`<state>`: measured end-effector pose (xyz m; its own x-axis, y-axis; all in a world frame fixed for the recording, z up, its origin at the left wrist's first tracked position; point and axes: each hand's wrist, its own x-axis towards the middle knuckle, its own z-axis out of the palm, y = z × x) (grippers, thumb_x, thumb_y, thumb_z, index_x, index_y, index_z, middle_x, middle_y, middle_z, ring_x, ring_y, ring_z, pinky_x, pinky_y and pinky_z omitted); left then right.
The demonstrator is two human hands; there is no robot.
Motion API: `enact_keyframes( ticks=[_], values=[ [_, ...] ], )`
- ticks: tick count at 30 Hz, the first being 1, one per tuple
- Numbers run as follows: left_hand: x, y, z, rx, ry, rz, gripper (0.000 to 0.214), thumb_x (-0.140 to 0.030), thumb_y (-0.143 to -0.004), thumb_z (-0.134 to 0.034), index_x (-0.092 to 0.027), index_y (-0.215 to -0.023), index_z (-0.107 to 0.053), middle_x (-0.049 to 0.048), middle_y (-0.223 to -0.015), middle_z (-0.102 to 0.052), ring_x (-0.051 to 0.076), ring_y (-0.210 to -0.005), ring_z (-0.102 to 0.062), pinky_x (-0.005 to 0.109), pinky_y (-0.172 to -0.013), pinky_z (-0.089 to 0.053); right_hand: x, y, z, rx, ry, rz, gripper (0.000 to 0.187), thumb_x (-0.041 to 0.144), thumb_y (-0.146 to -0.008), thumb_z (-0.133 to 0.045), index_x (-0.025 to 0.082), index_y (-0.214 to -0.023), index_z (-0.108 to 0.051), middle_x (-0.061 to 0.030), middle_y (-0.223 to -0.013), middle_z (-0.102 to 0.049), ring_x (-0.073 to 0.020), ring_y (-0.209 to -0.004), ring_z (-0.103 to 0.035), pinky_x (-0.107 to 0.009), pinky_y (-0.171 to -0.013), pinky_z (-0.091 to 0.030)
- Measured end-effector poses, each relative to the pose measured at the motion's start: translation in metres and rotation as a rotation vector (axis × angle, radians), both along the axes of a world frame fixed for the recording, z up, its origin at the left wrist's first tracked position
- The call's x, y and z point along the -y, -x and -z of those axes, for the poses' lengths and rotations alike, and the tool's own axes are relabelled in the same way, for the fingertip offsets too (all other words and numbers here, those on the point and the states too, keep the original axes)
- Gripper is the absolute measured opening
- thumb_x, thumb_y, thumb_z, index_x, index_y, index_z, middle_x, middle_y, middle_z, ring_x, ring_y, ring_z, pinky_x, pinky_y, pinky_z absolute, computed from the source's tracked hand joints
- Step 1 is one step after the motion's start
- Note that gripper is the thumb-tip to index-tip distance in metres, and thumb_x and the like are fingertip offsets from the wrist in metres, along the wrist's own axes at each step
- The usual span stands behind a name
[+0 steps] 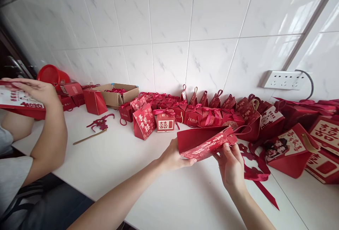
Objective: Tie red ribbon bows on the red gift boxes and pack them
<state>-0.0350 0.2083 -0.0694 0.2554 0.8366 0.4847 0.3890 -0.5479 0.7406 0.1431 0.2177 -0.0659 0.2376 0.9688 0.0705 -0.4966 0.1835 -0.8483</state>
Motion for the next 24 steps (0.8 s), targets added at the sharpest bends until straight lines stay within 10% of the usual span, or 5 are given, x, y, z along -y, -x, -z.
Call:
enact_keyframes(
  ticks=[24],
  values=[
    [0.0002, 0.0009, -0.0001, -0.044, -0.039, 0.006, 0.069, -0.023, -0.06, -0.073, -0.025, -0.124, -0.05, 0.005, -0.115, -0.064, 0.027, -0.103, -0.062, 0.039, -0.087, -0.054, -0.0001, -0.0009, 0.0093, -0.031, 0.002, 0.012, 0.035, 0.042, -0.056, -0.08, 0.025, -0.081, -0.062, 0.0048, -0.07, -0.052, -0.0106, -0.064, -0.049, -0.024, -0.059, -0.053]
  ],
)
